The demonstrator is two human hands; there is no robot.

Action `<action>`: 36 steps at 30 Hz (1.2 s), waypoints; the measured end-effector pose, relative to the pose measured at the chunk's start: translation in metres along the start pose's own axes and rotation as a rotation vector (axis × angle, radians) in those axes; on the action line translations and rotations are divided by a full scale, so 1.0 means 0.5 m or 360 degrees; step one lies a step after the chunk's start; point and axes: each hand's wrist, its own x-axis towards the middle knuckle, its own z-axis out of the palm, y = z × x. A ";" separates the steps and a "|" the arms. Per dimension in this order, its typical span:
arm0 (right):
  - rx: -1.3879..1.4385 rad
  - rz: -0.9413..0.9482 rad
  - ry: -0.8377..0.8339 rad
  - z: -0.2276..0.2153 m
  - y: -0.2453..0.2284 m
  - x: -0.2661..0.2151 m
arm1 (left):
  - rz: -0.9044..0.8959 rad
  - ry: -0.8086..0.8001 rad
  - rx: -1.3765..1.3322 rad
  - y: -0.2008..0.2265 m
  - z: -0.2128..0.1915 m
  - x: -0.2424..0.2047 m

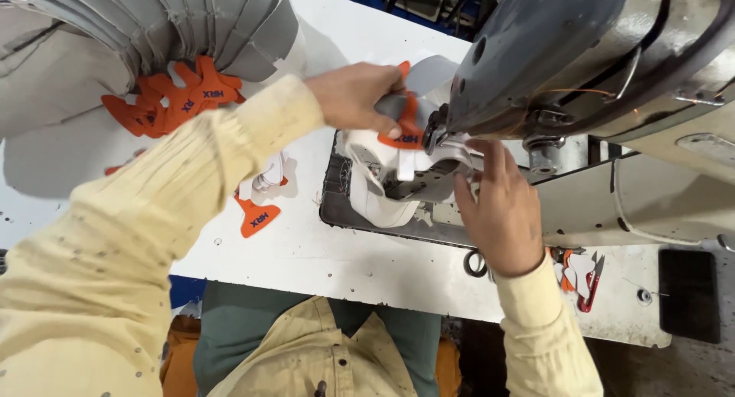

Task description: The person aligns orange and white fabric pieces and sews them together using a sewing machine. They repeatedly pick up fabric pieces, guide them under the needle, and trim excess thread with scissors.

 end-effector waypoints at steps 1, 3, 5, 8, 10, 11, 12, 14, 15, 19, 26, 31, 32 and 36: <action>-0.0001 0.0007 0.0003 0.023 0.050 0.009 | 0.0006 -0.0005 0.0000 0.030 0.018 -0.025; -0.0085 0.0064 -0.0068 0.070 0.150 0.030 | -0.0619 0.0389 -0.0790 0.089 0.047 -0.073; -0.0043 0.0015 -0.0223 0.144 0.245 0.070 | -0.0656 0.0690 -0.0874 0.137 0.126 -0.105; -0.0085 -0.0417 -0.0099 0.187 0.273 0.116 | -0.0607 0.1178 -0.1219 0.186 0.211 -0.120; -0.0172 -0.0794 0.0165 0.172 0.234 0.121 | -0.0535 0.1358 -0.1497 0.210 0.244 -0.126; -0.0143 -0.0835 0.0179 0.149 0.206 0.123 | -0.0542 0.1395 -0.1464 0.217 0.245 -0.125; -0.0112 -0.0877 0.0194 0.126 0.177 0.125 | -0.0549 0.1431 -0.1431 0.225 0.245 -0.124; -0.0026 -0.0842 0.0183 0.123 0.170 0.124 | -0.0546 0.1430 -0.1561 0.226 0.247 -0.122; 0.0065 -0.0808 0.0181 0.121 0.165 0.127 | -0.0539 0.1427 -0.1682 0.224 0.244 -0.120; 0.0238 -0.0688 0.0167 0.134 0.160 0.123 | -0.0546 0.1481 -0.1597 0.228 0.251 -0.110; 0.0134 -0.0641 0.0326 0.154 0.184 0.116 | -0.0371 0.1288 -0.1626 0.200 0.224 -0.122; 0.0105 -0.0408 0.0366 0.163 0.195 0.126 | -0.0298 0.1283 -0.1793 0.204 0.239 -0.116; 0.0303 -0.0480 0.0267 0.158 0.186 0.137 | -0.0324 0.1365 -0.1718 0.210 0.245 -0.111; 0.0392 -0.0604 0.0158 0.186 0.204 0.180 | -0.0411 0.1541 -0.1694 0.225 0.264 -0.090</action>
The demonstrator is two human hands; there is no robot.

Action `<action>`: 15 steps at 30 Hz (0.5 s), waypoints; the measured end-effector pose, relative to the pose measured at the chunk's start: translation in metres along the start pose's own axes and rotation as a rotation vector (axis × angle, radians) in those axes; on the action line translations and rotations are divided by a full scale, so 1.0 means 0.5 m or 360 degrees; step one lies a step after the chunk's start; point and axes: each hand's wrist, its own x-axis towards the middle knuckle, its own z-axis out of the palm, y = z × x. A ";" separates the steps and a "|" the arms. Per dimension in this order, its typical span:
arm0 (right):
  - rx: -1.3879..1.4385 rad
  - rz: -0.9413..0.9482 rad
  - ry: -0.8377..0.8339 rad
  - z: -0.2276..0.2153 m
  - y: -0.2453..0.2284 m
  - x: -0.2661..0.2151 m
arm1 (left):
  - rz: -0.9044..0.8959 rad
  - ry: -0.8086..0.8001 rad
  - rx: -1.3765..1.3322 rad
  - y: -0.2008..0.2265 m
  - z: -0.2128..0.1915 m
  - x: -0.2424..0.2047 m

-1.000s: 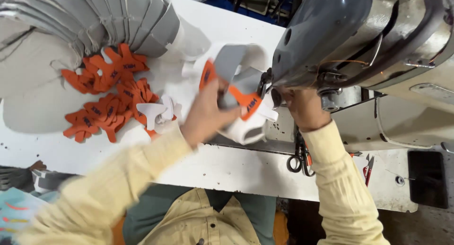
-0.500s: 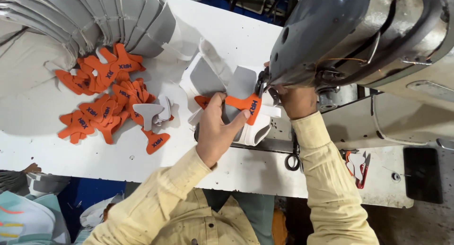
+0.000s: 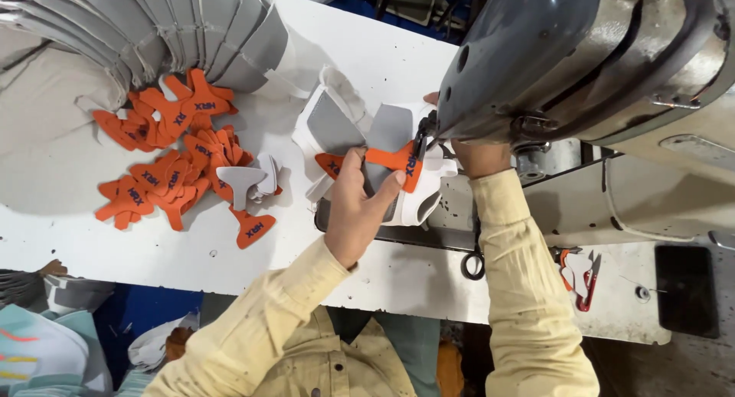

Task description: The person aligns orange and white fabric pieces and sews them together using a sewing machine. They repeatedly pick up fabric pieces, guide them under the needle, and trim excess thread with scissors.

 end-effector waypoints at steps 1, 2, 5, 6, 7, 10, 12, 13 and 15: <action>0.0004 0.0005 0.0005 0.000 0.001 0.005 | -0.0002 -0.0004 0.0006 0.000 0.004 0.001; -0.0055 -0.0041 0.0017 0.001 0.003 0.009 | 0.0026 0.0035 0.0105 -0.001 0.007 0.001; -0.0208 -0.0102 -0.0035 0.022 0.039 0.013 | 0.0100 0.0091 0.0182 -0.011 0.019 0.007; -0.0306 -0.0125 -0.0099 0.033 0.055 0.013 | 0.0154 0.0110 0.0155 -0.015 0.023 0.010; -0.0306 -0.0131 -0.0101 0.036 0.059 0.015 | 0.0157 0.0115 0.0153 -0.019 0.024 0.011; 0.0026 0.0430 -0.0433 0.030 0.059 -0.016 | 0.0175 0.0147 0.0179 -0.021 0.028 0.013; 0.0990 0.0451 0.0281 0.005 0.050 -0.088 | 0.0129 0.0195 0.0316 -0.014 0.031 0.016; 0.0983 0.0444 0.0281 -0.027 -0.019 -0.119 | 0.0135 0.0195 0.0309 -0.021 0.031 0.019; 0.0407 0.0549 0.0757 -0.085 -0.161 -0.186 | 0.0152 0.0207 0.0326 -0.037 0.027 0.020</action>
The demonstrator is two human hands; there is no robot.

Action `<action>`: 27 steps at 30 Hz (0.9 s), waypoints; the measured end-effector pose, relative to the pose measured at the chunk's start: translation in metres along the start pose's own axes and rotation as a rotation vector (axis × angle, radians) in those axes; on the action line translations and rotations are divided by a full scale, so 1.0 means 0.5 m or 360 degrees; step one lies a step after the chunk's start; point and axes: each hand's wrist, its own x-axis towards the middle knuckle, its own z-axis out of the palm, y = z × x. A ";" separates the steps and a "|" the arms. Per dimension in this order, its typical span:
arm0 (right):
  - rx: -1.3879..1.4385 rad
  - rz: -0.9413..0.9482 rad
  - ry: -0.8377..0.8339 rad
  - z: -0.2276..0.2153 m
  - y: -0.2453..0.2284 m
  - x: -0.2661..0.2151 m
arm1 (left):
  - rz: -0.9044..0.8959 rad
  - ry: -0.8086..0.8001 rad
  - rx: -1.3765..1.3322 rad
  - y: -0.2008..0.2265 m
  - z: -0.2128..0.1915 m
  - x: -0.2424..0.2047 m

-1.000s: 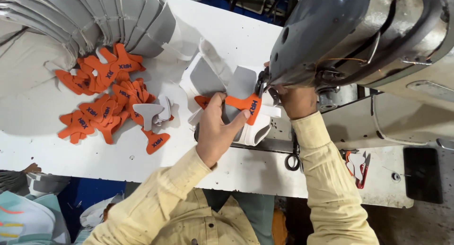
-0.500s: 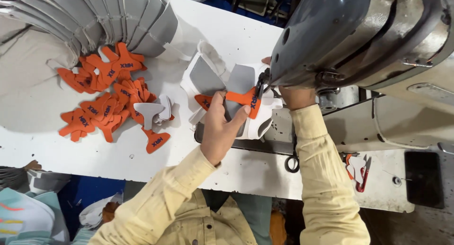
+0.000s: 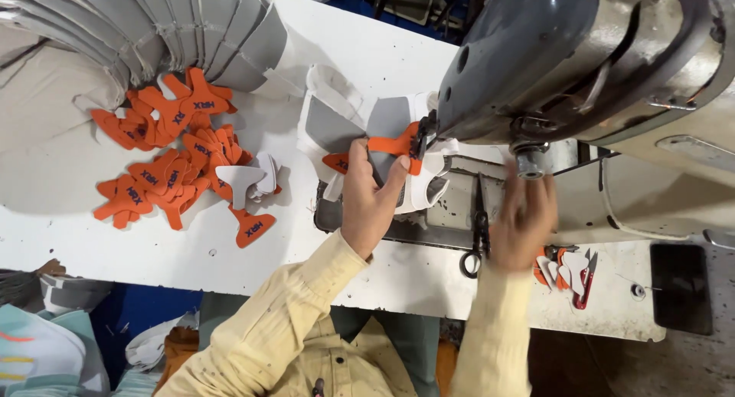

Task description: The person aligns orange and white fabric pieces and sews them together using a sewing machine. They repeatedly pick up fabric pieces, guide them under the needle, and trim excess thread with scissors.

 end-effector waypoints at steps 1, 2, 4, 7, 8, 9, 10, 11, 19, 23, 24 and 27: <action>0.0001 -0.0004 -0.0008 -0.017 0.027 -0.065 | 0.0000 0.0009 -0.0003 0.006 -0.004 0.001; -0.0479 0.0276 0.0001 -0.037 0.054 -0.130 | -0.0073 -0.0016 0.0050 0.011 -0.009 -0.001; -0.0952 0.0536 -0.0004 -0.065 0.103 -0.230 | -0.0138 -0.0024 0.0101 0.021 -0.028 -0.015; -0.1253 0.0107 -0.0151 -0.081 0.142 -0.288 | 0.0094 -0.0158 -0.0092 0.012 -0.064 -0.061; -0.1260 0.0170 -0.0176 -0.081 0.134 -0.282 | 0.0027 -0.0103 -0.0188 -0.007 -0.078 -0.088; -0.1266 0.0232 -0.0203 -0.081 0.125 -0.276 | -0.0040 -0.0049 -0.0284 -0.027 -0.092 -0.115; -0.1260 0.0224 -0.0202 -0.092 0.127 -0.256 | -0.0032 -0.0043 -0.0282 -0.061 -0.107 -0.133; -0.1277 0.0628 -0.0388 -0.104 0.129 -0.238 | -0.0056 0.0093 -0.0298 -0.095 -0.122 -0.150; 0.0817 0.1095 -0.0192 -0.134 0.087 -0.328 | -0.0647 -0.0022 -0.0557 -0.040 -0.176 -0.046; 0.1137 0.1034 -0.0460 -0.032 -0.080 -0.406 | -0.0085 0.0044 -0.0177 -0.042 -0.236 0.014; 0.1051 0.1074 -0.0754 -0.006 -0.101 -0.427 | 0.0209 0.0061 0.0044 -0.017 -0.257 0.034; 0.0732 0.1057 -0.1096 0.070 -0.179 -0.363 | 0.0384 0.0136 0.0477 0.033 -0.266 0.019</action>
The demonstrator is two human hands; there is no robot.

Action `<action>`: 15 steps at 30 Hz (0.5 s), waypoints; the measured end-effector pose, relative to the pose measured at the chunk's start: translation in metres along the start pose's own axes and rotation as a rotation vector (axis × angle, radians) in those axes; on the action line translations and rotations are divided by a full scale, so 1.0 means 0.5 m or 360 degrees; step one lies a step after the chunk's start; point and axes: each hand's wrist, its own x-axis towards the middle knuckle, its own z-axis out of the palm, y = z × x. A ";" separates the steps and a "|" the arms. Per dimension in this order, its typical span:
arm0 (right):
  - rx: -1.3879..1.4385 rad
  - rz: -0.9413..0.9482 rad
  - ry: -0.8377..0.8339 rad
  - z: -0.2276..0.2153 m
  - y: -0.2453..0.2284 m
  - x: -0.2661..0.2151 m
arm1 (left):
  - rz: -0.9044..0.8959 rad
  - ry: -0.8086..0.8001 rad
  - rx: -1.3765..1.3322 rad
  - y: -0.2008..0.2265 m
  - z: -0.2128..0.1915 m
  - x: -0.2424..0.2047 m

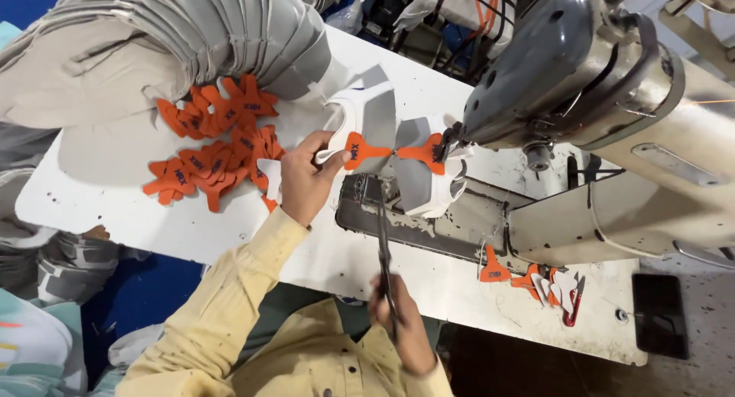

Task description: The person aligns orange and white fabric pieces and sews them together using a sewing machine. They repeatedly pick up fabric pieces, guide them under the needle, and trim excess thread with scissors.

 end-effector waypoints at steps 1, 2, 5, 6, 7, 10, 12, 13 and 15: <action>-0.0006 0.0000 -0.0006 -0.003 0.007 0.028 | -0.0002 0.0008 -0.0001 0.000 0.002 -0.005; 0.0003 -0.0062 0.0054 -0.006 0.013 0.056 | -0.0025 0.0011 -0.0019 0.000 0.004 -0.011; 0.0050 -0.0178 0.0163 -0.006 -0.025 0.134 | -0.0052 0.0032 -0.0057 0.000 0.004 -0.021; 0.0090 -0.0213 0.0225 -0.006 -0.046 0.157 | -0.0073 0.0037 -0.0084 -0.001 0.006 -0.026; 0.0085 -0.0218 0.0225 -0.004 -0.058 0.162 | -0.0069 0.0041 -0.0089 0.007 0.002 -0.027; 0.0135 -0.0133 0.0350 -0.005 -0.066 0.173 | -0.0001 0.0005 -0.0064 0.023 -0.012 -0.020; 0.0123 0.0045 0.0368 -0.011 -0.037 0.175 | 0.0287 0.0080 -0.0027 0.027 -0.032 -0.002; 0.0133 0.0041 0.0370 -0.010 -0.024 0.180 | 0.0293 0.0073 -0.0021 0.024 -0.036 0.018; -0.0232 0.0113 0.0396 -0.009 0.010 0.179 | 0.0541 -0.0065 0.0095 0.015 -0.041 0.043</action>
